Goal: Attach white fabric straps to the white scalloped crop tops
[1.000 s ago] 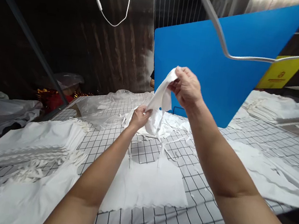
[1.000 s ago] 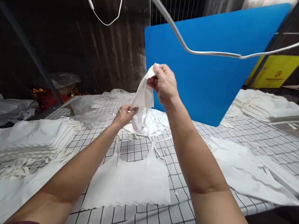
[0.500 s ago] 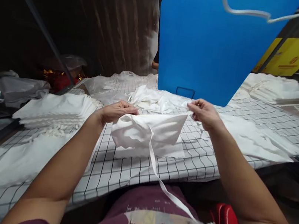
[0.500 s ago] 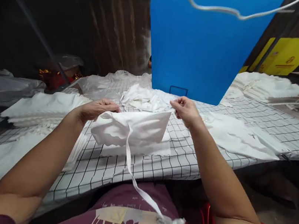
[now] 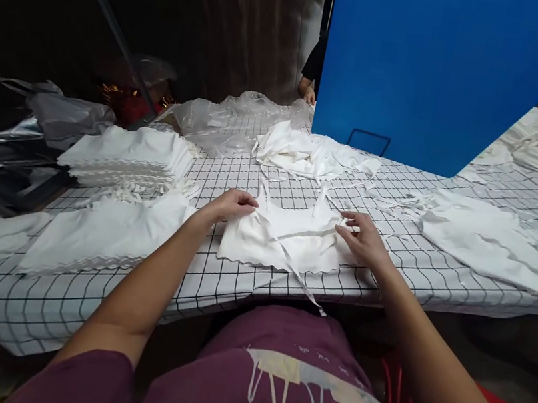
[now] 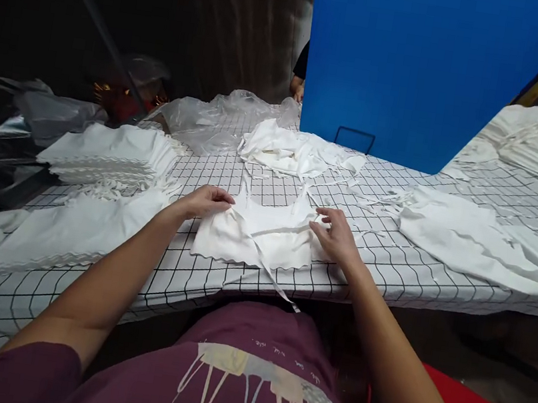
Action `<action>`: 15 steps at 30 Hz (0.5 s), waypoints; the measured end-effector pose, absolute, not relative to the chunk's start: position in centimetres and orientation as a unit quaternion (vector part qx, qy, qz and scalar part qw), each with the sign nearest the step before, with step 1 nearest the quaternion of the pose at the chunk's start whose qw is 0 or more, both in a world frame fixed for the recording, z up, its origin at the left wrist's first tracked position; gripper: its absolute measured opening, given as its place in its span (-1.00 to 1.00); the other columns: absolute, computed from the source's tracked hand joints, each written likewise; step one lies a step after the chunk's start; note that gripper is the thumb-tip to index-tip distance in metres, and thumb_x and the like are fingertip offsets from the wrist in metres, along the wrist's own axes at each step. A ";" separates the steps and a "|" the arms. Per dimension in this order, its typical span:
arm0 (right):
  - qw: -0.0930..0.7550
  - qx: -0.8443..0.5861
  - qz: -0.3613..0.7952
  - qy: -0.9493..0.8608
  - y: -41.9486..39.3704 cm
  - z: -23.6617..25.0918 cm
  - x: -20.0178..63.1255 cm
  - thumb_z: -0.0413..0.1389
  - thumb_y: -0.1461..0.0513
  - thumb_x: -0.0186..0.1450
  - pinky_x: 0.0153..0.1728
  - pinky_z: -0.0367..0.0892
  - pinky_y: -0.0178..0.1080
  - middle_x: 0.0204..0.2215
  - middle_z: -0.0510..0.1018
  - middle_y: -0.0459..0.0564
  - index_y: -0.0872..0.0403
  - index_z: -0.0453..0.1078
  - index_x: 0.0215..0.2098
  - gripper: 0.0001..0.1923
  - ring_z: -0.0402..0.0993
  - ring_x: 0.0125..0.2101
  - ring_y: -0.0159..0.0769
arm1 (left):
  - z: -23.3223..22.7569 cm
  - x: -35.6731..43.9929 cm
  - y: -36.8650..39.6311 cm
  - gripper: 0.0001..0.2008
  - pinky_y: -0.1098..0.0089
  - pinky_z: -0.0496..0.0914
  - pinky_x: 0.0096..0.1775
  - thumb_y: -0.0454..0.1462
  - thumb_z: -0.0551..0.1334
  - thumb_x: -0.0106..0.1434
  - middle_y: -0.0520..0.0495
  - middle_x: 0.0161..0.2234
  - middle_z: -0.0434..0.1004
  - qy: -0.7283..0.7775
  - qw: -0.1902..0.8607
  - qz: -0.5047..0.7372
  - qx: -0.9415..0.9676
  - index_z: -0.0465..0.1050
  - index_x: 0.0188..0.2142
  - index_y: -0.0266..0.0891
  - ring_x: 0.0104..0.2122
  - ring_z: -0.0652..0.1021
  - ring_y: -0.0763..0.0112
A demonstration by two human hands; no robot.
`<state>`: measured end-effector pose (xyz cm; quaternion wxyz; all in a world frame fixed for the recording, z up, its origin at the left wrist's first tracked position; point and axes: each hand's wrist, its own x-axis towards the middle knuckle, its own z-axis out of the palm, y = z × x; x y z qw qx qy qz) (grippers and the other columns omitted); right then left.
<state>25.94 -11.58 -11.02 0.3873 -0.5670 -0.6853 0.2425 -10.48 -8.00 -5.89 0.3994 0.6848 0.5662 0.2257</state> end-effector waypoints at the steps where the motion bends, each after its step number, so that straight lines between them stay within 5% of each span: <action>1: 0.384 -0.571 0.212 -0.694 -12.0 -10.9 26.1 0.15 -0.03 0.27 -0.21 0.42 -0.14 0.02 0.39 0.14 0.05 0.40 -0.01 -0.56 0.44 -0.08 -0.12 | -5.8 -10.5 -8.2 -0.77 0.31 0.40 -0.16 -0.19 0.30 0.16 -0.11 -0.21 0.58 0.616 0.326 0.240 0.676 0.53 -0.21 -0.24 -0.22 0.54 0.28; 5: 0.342 -0.561 0.182 -0.731 -14.3 -11.3 26.7 0.10 -0.04 0.32 -0.23 0.39 -0.18 -0.16 0.45 0.09 0.04 0.44 -0.13 -0.64 0.45 -0.17 -0.16 | -5.5 -10.6 -11.3 -0.87 0.27 0.33 -0.19 -0.21 0.18 0.29 -0.14 -0.27 0.53 0.714 0.130 0.221 0.652 0.40 -0.34 -0.22 -0.24 0.49 0.25; 9: 0.286 -0.610 0.193 -0.714 -16.0 -12.6 26.9 0.13 -0.14 0.25 -0.28 0.36 -0.11 -0.31 0.49 0.08 0.04 0.45 -0.32 -0.58 0.43 -0.29 -0.13 | -7.1 -10.0 -16.1 -0.73 0.25 0.29 -0.26 -0.08 0.17 0.32 -0.17 -0.30 0.46 0.723 0.124 0.157 0.661 0.27 -0.41 -0.20 -0.26 0.45 0.17; 15: 0.197 -0.625 0.160 -0.738 -17.3 -12.5 25.5 0.29 -0.17 0.04 -0.10 0.30 0.11 -0.12 0.50 0.08 -0.02 0.40 -0.14 -0.43 0.40 -0.06 0.09 | -9.7 -10.4 -20.1 -0.65 0.17 0.35 -0.20 0.00 0.25 0.24 -0.18 -0.21 0.43 0.681 0.121 0.138 0.709 0.32 -0.21 -0.22 -0.19 0.43 0.09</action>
